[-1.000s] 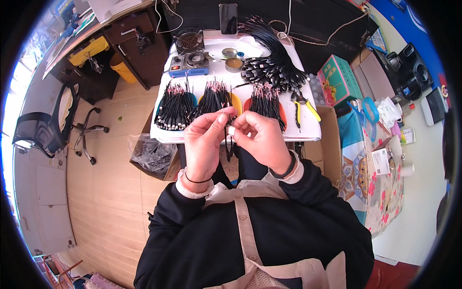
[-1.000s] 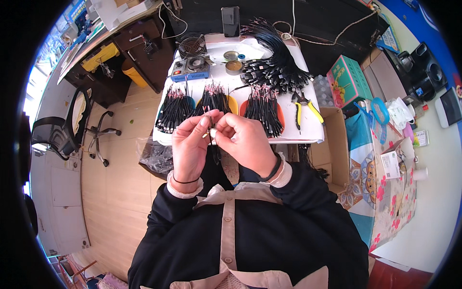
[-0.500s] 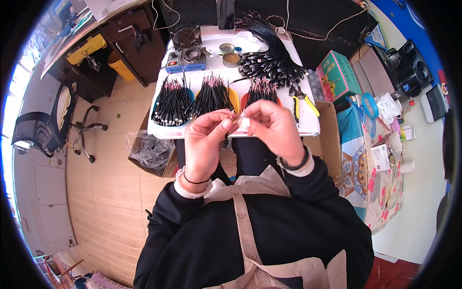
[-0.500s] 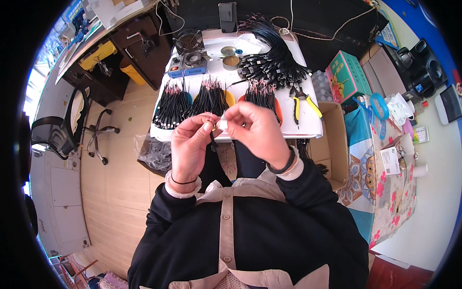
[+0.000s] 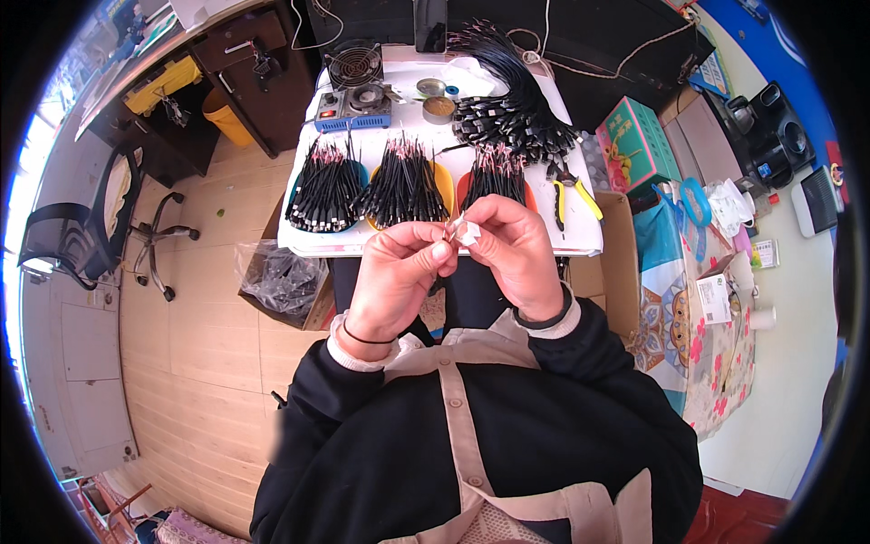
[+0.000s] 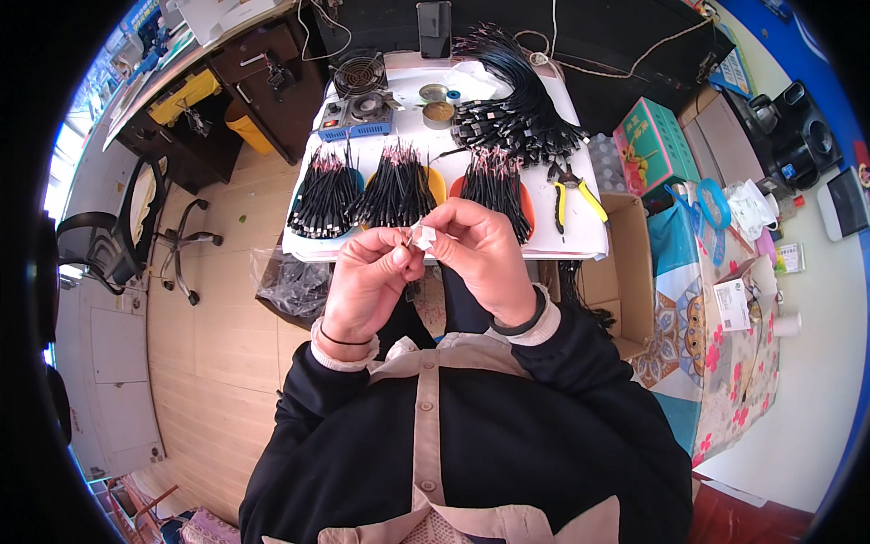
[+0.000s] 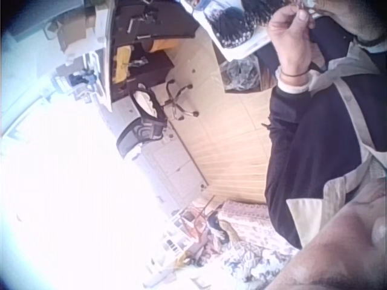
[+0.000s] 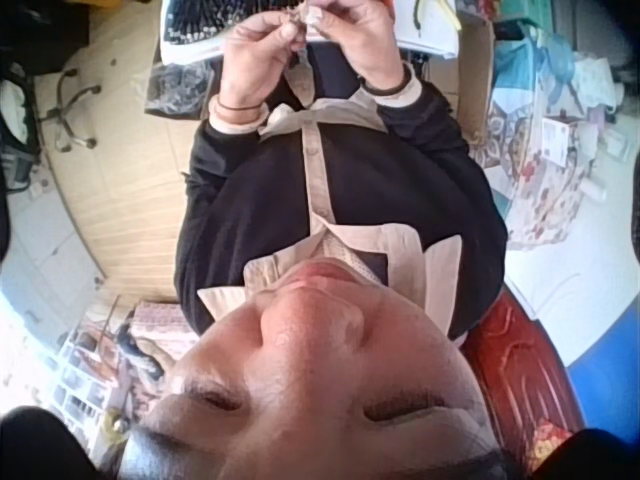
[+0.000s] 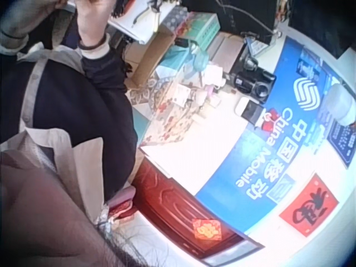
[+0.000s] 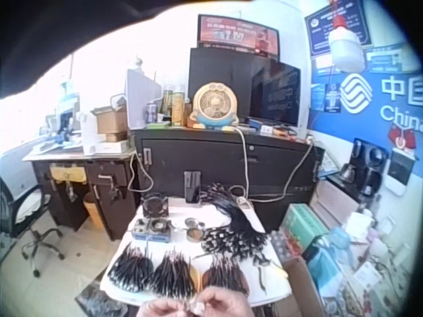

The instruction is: The person repeatedly picks black wire-like components from a tray, manipulates the ends with both hands, and places them back into the tray. The process is continuous and repetitive throughout the clip.

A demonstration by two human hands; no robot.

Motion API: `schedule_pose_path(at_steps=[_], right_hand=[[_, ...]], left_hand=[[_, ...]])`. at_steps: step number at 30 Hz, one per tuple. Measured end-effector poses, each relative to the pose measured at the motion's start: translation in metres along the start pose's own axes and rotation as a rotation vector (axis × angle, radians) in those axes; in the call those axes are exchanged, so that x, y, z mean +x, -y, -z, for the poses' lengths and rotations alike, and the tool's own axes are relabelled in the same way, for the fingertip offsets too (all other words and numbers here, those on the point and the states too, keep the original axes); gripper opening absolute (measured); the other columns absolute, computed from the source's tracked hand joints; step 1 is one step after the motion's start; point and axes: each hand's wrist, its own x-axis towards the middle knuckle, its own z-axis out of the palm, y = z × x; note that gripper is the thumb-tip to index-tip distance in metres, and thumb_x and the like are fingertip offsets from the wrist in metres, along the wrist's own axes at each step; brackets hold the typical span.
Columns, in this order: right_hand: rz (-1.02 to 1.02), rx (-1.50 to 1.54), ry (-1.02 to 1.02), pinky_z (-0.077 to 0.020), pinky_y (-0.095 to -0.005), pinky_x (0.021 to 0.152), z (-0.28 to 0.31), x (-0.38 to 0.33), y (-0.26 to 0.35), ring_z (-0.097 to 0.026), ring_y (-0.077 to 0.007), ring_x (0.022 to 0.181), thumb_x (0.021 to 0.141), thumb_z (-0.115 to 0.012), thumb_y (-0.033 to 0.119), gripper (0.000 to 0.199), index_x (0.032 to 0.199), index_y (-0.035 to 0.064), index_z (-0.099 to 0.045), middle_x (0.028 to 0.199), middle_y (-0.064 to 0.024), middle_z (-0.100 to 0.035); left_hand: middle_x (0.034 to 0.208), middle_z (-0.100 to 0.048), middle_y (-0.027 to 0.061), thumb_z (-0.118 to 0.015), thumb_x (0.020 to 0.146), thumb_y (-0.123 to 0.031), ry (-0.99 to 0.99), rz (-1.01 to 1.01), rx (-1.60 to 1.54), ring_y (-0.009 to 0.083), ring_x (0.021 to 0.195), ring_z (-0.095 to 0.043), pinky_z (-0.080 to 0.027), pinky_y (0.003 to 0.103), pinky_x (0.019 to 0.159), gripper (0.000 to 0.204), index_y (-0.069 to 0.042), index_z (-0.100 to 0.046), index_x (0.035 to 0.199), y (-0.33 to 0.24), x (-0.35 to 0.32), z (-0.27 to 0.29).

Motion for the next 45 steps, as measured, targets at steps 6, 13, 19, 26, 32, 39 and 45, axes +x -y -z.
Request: schedule_pose_path(at_steps=[6, 13, 19, 26, 32, 39, 45], right_hand=[[-0.072, -0.100, 0.091, -0.0546, -0.0252, 0.076, 0.007, -0.001, 0.010, -0.065, -0.0120, 0.081, 0.092, -0.064, 0.007, 0.016, 0.102, -0.0049, -0.060, 0.091, -0.0066, -0.066], [-0.072, 0.127, -0.033, -0.0554, -0.0260, 0.072, 0.002, -0.005, -0.001, -0.066, -0.0132, 0.079, 0.093, -0.063, 0.006, 0.015, 0.102, -0.0054, -0.059, 0.091, -0.0066, -0.065], [-0.143, 0.035, 0.020, -0.0530, -0.0257, 0.068, 0.025, -0.008, -0.001, -0.061, -0.0115, 0.072, 0.094, -0.059, 0.005, 0.008, 0.098, -0.0016, -0.055, 0.086, -0.0057, -0.061], [-0.492, 0.433, -0.057, -0.0425, -0.0191, 0.060, 0.075, -0.016, -0.031, -0.050, -0.0063, 0.067, 0.095, -0.059, 0.017, 0.017, 0.108, 0.0068, -0.055, 0.085, 0.0019, -0.055], [-0.006, -1.061, -0.579, -0.0512, -0.0322, 0.063, 0.188, 0.026, -0.045, -0.067, -0.0230, 0.068, 0.084, -0.069, 0.015, 0.017, 0.086, -0.0010, -0.066, 0.074, -0.0130, -0.068], [0.011, -1.100, -0.553, -0.0510, -0.0318, 0.062, 0.205, 0.042, -0.073, -0.067, -0.0236, 0.066, 0.078, -0.071, 0.011, 0.013, 0.085, 0.0010, -0.067, 0.072, -0.0117, -0.068], [0.078, -0.885, -0.580, -0.0448, -0.0212, 0.060, 0.179, 0.044, -0.048, -0.053, -0.0050, 0.064, 0.084, -0.070, 0.006, 0.009, 0.088, -0.0005, -0.066, 0.072, 0.0015, -0.061]], left_hand=[[0.089, -0.067, 0.0081, -0.067, 0.087, 0.002, 0.070, 0.123, -0.034, 0.0141, 0.075, -0.059, -0.048, 0.026, 0.067, 0.009, 0.002, -0.067, 0.096, -0.005, -0.003, 0.002], [0.087, -0.068, 0.0088, -0.066, 0.088, 0.002, 0.022, -0.040, 0.091, 0.0130, 0.074, -0.060, -0.049, 0.025, 0.067, 0.009, 0.003, -0.066, 0.097, 0.004, -0.002, -0.002], [0.082, -0.070, 0.0109, -0.061, 0.091, 0.003, -0.047, -0.069, 0.646, 0.0101, 0.066, -0.059, -0.048, 0.021, 0.061, 0.014, 0.006, -0.065, 0.104, 0.011, -0.004, -0.006], [0.078, -0.069, 0.0068, -0.064, 0.090, 0.001, -0.008, -0.126, 0.778, 0.0055, 0.062, -0.054, -0.045, 0.019, 0.056, 0.012, 0.006, -0.068, 0.101, 0.038, 0.012, 0.002], [0.083, -0.070, 0.0105, -0.061, 0.094, -0.004, -0.144, 0.032, 0.524, 0.0078, 0.063, -0.057, -0.046, 0.020, 0.056, 0.014, 0.004, -0.066, 0.104, 0.044, 0.028, 0.009], [0.083, -0.070, 0.0107, -0.060, 0.093, -0.003, -0.172, 0.060, 0.483, 0.0094, 0.065, -0.059, -0.046, 0.020, 0.058, 0.014, 0.004, -0.066, 0.103, 0.047, 0.029, 0.015], [0.087, -0.071, 0.0114, -0.059, 0.094, -0.004, -0.187, 0.018, 0.442, 0.0115, 0.071, -0.063, -0.048, 0.022, 0.063, 0.014, 0.003, -0.066, 0.104, 0.044, 0.027, 0.014]])
